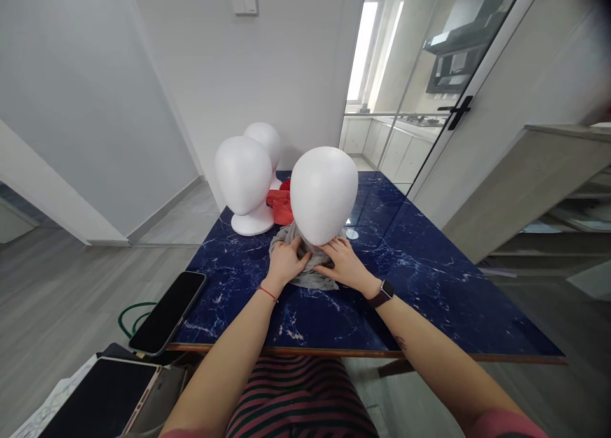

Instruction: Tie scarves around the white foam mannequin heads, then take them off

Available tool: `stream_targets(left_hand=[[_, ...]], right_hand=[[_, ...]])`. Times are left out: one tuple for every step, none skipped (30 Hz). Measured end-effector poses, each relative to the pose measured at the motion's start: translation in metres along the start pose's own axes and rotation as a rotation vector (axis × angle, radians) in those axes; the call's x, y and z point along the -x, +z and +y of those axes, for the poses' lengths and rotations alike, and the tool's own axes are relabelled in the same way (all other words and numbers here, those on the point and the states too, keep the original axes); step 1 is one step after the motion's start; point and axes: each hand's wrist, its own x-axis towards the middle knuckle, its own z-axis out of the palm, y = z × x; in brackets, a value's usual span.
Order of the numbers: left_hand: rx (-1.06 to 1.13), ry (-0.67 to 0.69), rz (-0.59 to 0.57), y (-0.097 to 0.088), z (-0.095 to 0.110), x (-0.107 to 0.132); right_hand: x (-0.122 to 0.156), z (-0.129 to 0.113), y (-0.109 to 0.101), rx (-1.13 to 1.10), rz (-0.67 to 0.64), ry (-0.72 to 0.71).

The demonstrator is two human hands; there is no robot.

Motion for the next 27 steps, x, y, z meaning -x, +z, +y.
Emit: stream_targets(left_hand=[[0.018, 0.006, -0.002, -0.001, 0.002, 0.000], [0.038, 0.020, 0.001, -0.003, 0.004, 0.000], [0.061, 0.043, 0.008, -0.006, 0.007, 0.000], [0.088, 0.073, 0.014, -0.009, 0.010, 0.001], [0.117, 0.108, 0.016, -0.011, 0.012, 0.002], [0.145, 0.146, 0.011, -0.014, 0.015, 0.003], [0.168, 0.181, -0.003, -0.015, 0.016, 0.004], [0.184, 0.210, -0.020, -0.016, 0.018, 0.005], [0.194, 0.227, -0.036, -0.015, 0.018, 0.006], [0.198, 0.229, -0.042, -0.014, 0.018, 0.006], [0.195, 0.214, -0.036, -0.013, 0.018, 0.006], [0.189, 0.184, -0.018, -0.011, 0.017, 0.006], [0.181, 0.145, 0.004, -0.009, 0.016, 0.004], [0.175, 0.106, 0.025, -0.008, 0.016, 0.003], [0.170, 0.075, 0.044, -0.007, 0.015, 0.002], [0.168, 0.059, 0.059, -0.007, 0.014, 0.001], [0.165, 0.059, 0.070, -0.007, 0.014, 0.000], [0.158, 0.074, 0.074, -0.008, 0.014, 0.000], [0.146, 0.098, 0.071, -0.009, 0.014, 0.000], [0.128, 0.125, 0.060, -0.009, 0.014, 0.000], [0.108, 0.147, 0.042, -0.010, 0.015, 0.001], [0.088, 0.160, 0.022, -0.010, 0.015, 0.001], [0.072, 0.165, 0.005, -0.010, 0.016, 0.002], [0.060, 0.167, -0.008, -0.010, 0.016, 0.002], [0.052, 0.166, -0.015, -0.010, 0.016, 0.003], [0.048, 0.167, -0.020, -0.009, 0.016, 0.003], [0.047, 0.171, -0.024, -0.009, 0.016, 0.003]], right_hand=[[0.000, 0.000, 0.001, 0.004, -0.009, 0.012], [0.000, 0.001, 0.002, 0.007, -0.020, 0.022], [0.000, 0.001, 0.002, 0.009, -0.029, 0.031], [0.000, 0.000, 0.002, 0.011, -0.036, 0.039], [-0.001, 0.000, 0.002, 0.013, -0.040, 0.045], [-0.001, 0.000, 0.002, 0.013, -0.043, 0.049], [-0.001, 0.000, 0.002, 0.013, -0.047, 0.051], [-0.001, 0.000, 0.002, 0.013, -0.050, 0.053], [-0.001, 0.000, 0.002, 0.015, -0.056, 0.055], [-0.001, 0.000, 0.002, 0.018, -0.060, 0.056], [-0.001, 0.000, 0.002, 0.026, -0.063, 0.058], [-0.001, 0.000, 0.002, 0.035, -0.063, 0.059], [-0.001, 0.000, 0.002, 0.043, -0.062, 0.059], [-0.001, 0.000, 0.003, 0.047, -0.059, 0.058], [-0.001, 0.000, 0.003, 0.045, -0.054, 0.055], [-0.001, -0.001, 0.003, 0.037, -0.050, 0.052], [-0.001, -0.001, 0.003, 0.026, -0.045, 0.050], [-0.002, -0.001, 0.003, 0.015, -0.042, 0.049], [-0.002, -0.001, 0.004, 0.005, -0.039, 0.049], [-0.002, -0.001, 0.004, -0.002, -0.041, 0.049], [-0.002, -0.001, 0.004, -0.006, -0.045, 0.048], [-0.002, 0.000, 0.004, -0.009, -0.053, 0.045], [-0.002, 0.000, 0.004, -0.013, -0.063, 0.040], [-0.002, 0.000, 0.004, -0.017, -0.073, 0.034], [-0.003, -0.001, 0.003, -0.023, -0.082, 0.030], [-0.003, -0.001, 0.002, -0.029, -0.088, 0.028], [-0.002, -0.001, 0.001, -0.036, -0.091, 0.028]])
